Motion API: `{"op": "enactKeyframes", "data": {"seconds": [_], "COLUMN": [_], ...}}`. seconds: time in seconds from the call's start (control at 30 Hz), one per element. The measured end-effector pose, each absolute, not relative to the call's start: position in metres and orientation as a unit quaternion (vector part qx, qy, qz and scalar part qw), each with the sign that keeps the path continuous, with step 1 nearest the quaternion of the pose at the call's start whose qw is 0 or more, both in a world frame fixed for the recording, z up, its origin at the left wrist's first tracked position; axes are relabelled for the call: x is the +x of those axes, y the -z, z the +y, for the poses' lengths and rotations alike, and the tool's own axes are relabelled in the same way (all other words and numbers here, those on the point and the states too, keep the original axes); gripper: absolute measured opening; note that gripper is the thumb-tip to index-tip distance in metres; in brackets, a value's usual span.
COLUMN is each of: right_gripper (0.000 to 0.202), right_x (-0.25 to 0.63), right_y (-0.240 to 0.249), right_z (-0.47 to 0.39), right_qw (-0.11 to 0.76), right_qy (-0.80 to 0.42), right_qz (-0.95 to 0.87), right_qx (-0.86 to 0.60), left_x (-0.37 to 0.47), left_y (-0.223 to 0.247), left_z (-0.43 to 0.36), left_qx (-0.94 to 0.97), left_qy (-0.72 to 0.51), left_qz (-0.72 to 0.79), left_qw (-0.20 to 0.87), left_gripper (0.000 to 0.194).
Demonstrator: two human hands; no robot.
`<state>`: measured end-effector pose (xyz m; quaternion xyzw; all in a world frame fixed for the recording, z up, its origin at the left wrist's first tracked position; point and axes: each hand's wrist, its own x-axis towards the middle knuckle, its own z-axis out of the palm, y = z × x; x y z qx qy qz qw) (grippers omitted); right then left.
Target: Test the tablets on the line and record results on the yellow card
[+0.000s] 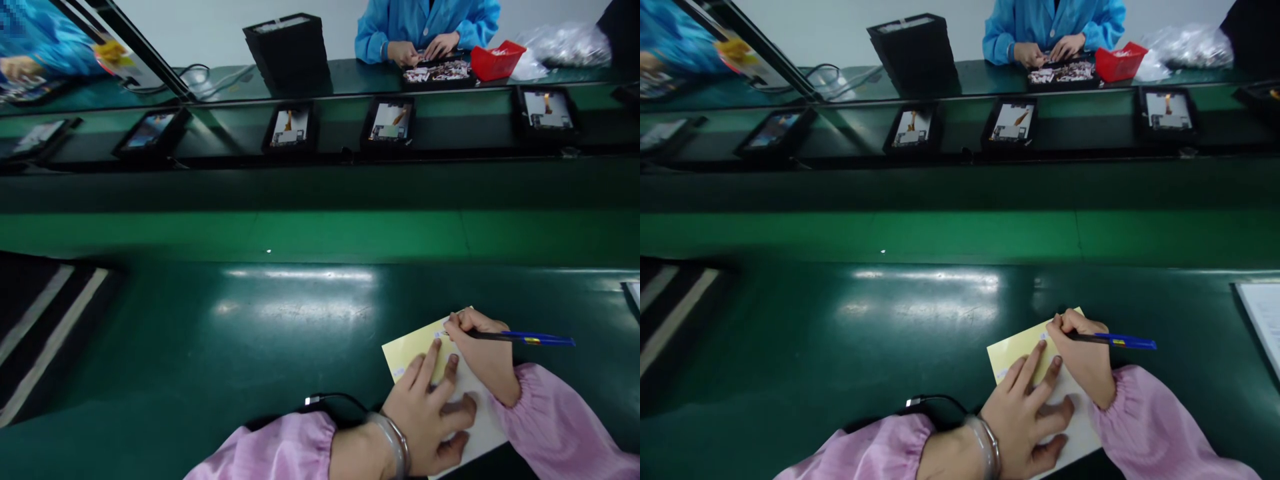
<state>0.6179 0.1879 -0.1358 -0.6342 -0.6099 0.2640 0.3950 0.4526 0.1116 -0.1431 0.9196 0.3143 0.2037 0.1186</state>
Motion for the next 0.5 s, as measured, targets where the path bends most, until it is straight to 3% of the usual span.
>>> {"op": "enactKeyframes", "data": {"seconds": [0.5], "right_gripper": [0.042], "right_x": [0.6213], "right_y": [0.1398], "right_z": [0.1851], "right_qw": [0.394], "right_qy": [-0.265], "right_qz": [-0.628], "right_qx": [-0.617], "left_x": [0.4538], "left_y": [0.1423], "left_z": [0.1116], "left_qx": [0.919], "left_qy": [-0.206], "left_qz": [0.317], "left_qw": [0.113], "left_gripper": [0.050]}}
